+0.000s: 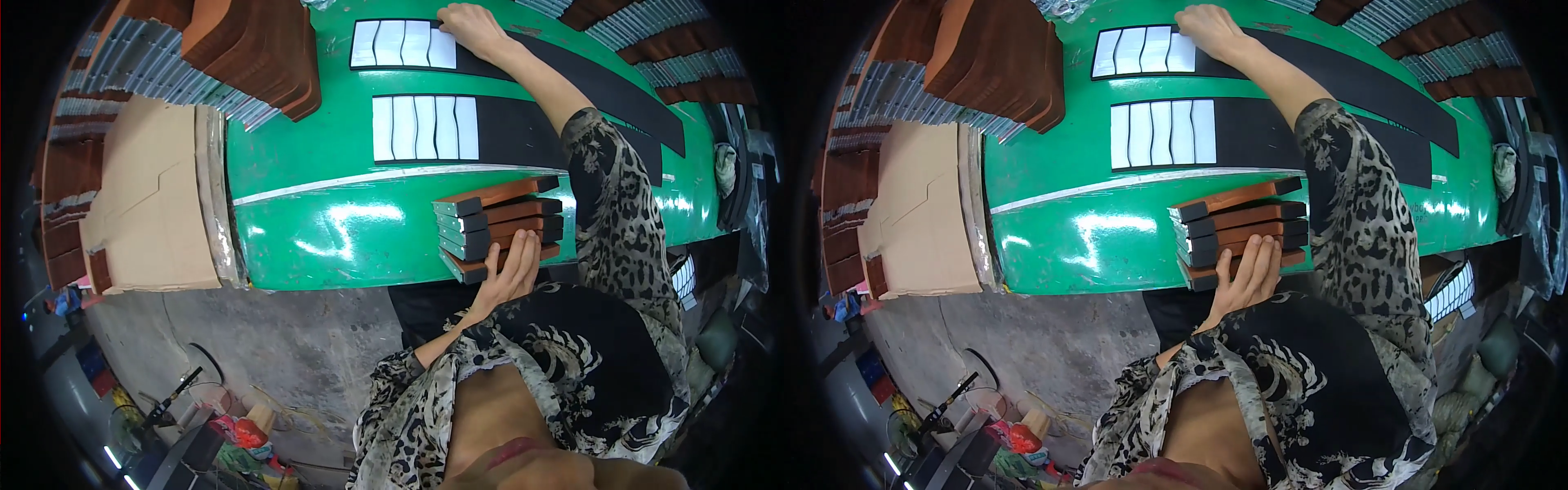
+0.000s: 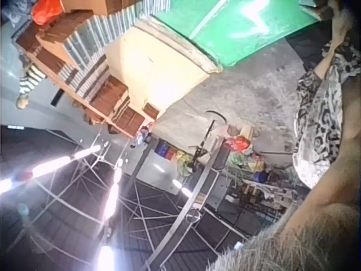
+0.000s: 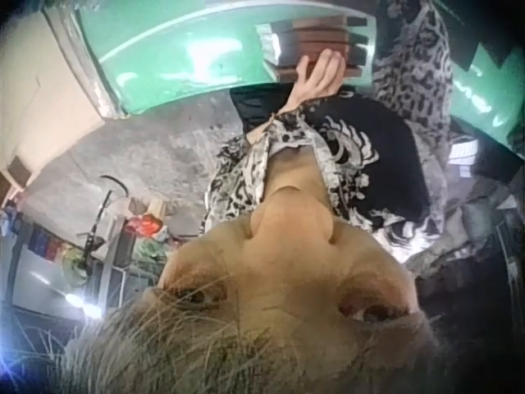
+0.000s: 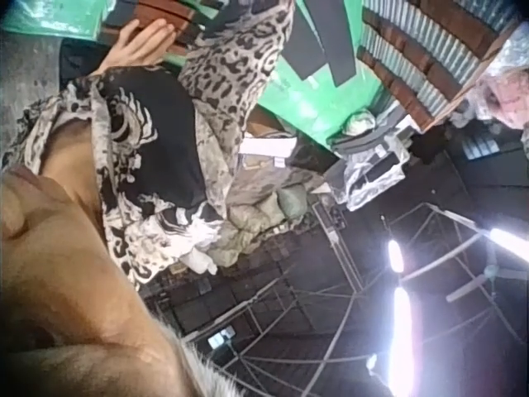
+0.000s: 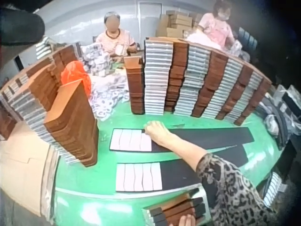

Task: Assembling small wooden furniture components by applying adhesive pads or strips and stacking them.

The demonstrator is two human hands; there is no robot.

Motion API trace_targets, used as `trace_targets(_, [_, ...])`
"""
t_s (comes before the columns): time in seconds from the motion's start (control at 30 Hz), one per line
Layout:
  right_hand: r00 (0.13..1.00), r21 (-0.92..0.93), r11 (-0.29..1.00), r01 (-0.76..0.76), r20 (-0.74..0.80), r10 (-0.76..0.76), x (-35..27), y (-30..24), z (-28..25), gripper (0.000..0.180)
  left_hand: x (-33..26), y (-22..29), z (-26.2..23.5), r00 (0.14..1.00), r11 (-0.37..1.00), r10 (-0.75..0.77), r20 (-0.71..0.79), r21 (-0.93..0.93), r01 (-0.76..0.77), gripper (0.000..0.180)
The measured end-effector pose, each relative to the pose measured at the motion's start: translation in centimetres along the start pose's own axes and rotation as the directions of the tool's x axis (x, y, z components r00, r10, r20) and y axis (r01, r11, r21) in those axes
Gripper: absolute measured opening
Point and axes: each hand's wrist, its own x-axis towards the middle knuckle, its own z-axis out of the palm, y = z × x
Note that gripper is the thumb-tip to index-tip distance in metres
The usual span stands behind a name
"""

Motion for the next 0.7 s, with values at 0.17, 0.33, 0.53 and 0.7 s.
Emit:
trace_targets(0.17, [0.991, 0.057, 0.995, -0.079, -0.103, 0.084, 0.2, -2.1, 2.1, 0.016, -1.0, -0.2, 0.5, 0.999, 0.998, -0.026, -0.038, 0.048, 0.027, 0.038])
trace_targets(0.33, [0.756, 0.67, 0.44, -0.598, 0.291, 0.586, 0.2, 4.7, -1.1, 0.025, 0.7, 0.0, 0.1, 0.999, 0.994, 0.001, -0.055, -0.109, -0.007, 0.032])
trace_targets(0.53, [0.891, 0.916, 0.044, -0.399, 0.376, 0.255, -7.8, 0.5, -13.2, 0.026, 1.2, -1.0, -1.2, 0.996, 0.974, -0.036, 0.077, -0.219, 0.052, 0.032])
trace_targets(0.7, [0.817, 0.849, 0.132, -0.512, 0.433, 0.381, -22.7, -3.2, -17.3, 0.025, 0.8, -1.3, -1.2, 1.0, 0.959, -0.012, 0.008, -0.283, 0.014, 0.028])
